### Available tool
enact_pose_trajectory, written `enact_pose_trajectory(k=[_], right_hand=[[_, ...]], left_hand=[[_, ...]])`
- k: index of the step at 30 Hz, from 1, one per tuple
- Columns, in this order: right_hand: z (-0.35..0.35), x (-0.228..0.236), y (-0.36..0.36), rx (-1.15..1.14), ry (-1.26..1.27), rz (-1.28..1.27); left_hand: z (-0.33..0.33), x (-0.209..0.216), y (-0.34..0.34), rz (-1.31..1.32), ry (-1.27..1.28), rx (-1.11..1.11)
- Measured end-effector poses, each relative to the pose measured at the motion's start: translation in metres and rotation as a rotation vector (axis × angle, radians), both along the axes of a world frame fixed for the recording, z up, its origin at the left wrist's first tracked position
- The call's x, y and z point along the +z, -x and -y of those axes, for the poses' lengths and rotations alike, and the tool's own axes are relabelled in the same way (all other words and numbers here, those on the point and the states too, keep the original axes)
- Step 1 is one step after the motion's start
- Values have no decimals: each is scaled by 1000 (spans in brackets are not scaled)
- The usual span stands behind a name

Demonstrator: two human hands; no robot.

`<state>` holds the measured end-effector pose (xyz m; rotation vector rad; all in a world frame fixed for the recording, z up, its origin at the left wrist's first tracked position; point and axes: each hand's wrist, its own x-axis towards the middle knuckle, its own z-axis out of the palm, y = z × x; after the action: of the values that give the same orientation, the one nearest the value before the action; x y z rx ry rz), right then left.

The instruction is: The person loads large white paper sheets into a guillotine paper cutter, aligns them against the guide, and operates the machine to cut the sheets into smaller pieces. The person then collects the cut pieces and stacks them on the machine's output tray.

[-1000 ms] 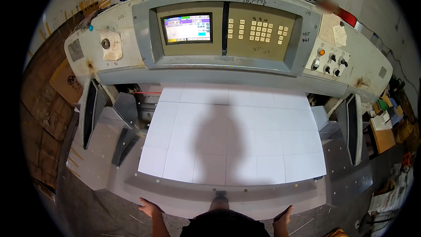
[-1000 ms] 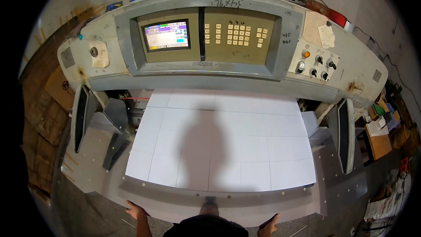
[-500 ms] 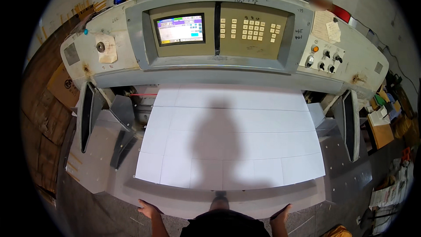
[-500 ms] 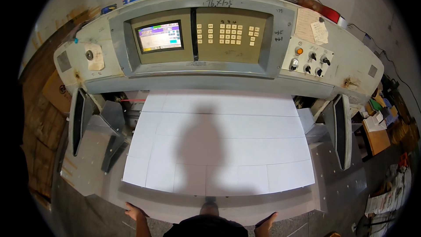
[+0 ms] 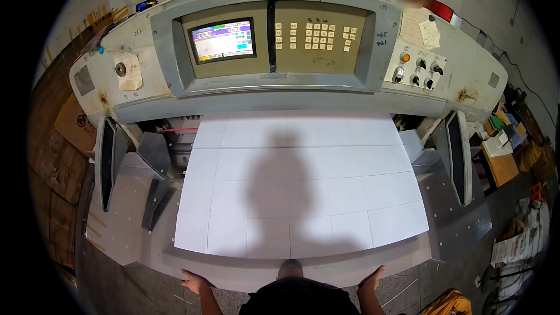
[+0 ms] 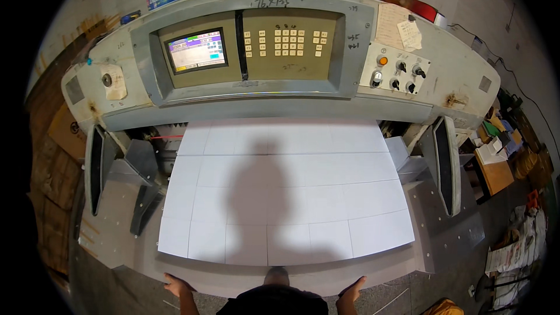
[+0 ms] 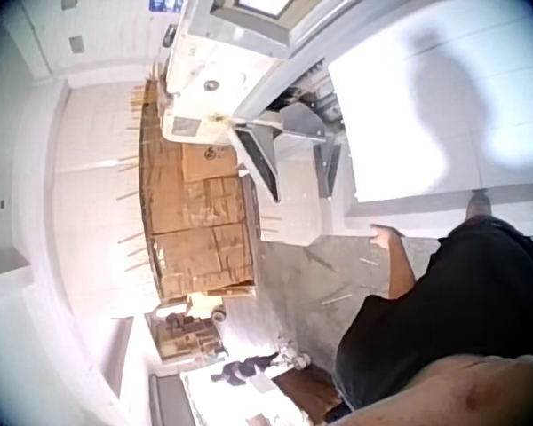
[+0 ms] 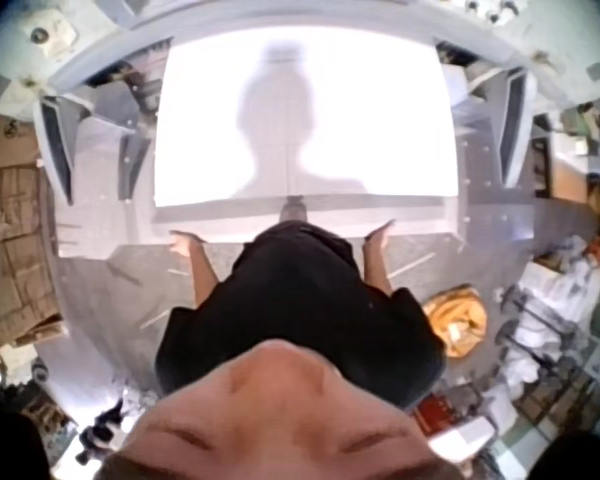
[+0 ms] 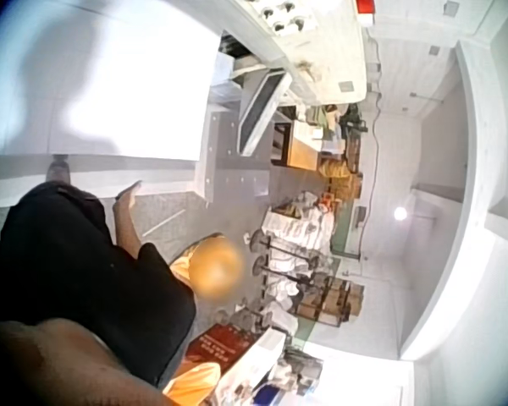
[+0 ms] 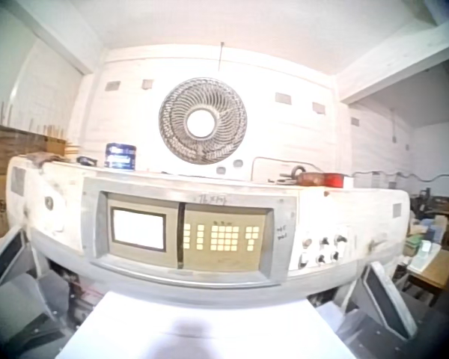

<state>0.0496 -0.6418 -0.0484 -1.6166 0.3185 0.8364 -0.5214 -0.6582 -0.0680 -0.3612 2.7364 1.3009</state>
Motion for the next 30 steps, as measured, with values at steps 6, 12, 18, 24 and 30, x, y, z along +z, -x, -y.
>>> enact_pose_trajectory(k=[6, 12, 18, 24, 30], right_hand=[[-1, -3, 0, -30, 57, 44], [-1, -2, -1, -26, 107, 50], [0, -13, -6, -36, 88, 71], [-10, 5, 10, -98, 66, 136], [2, -14, -3, 22, -52, 61]], left_hand=[[-1, -7, 4, 22, 36, 43], [-1, -3, 0, 27, -7, 24], [-4, -5, 2, 27, -1, 29], [4, -11, 7, -2, 16, 24], [-3, -4, -3, -34, 1, 45]])
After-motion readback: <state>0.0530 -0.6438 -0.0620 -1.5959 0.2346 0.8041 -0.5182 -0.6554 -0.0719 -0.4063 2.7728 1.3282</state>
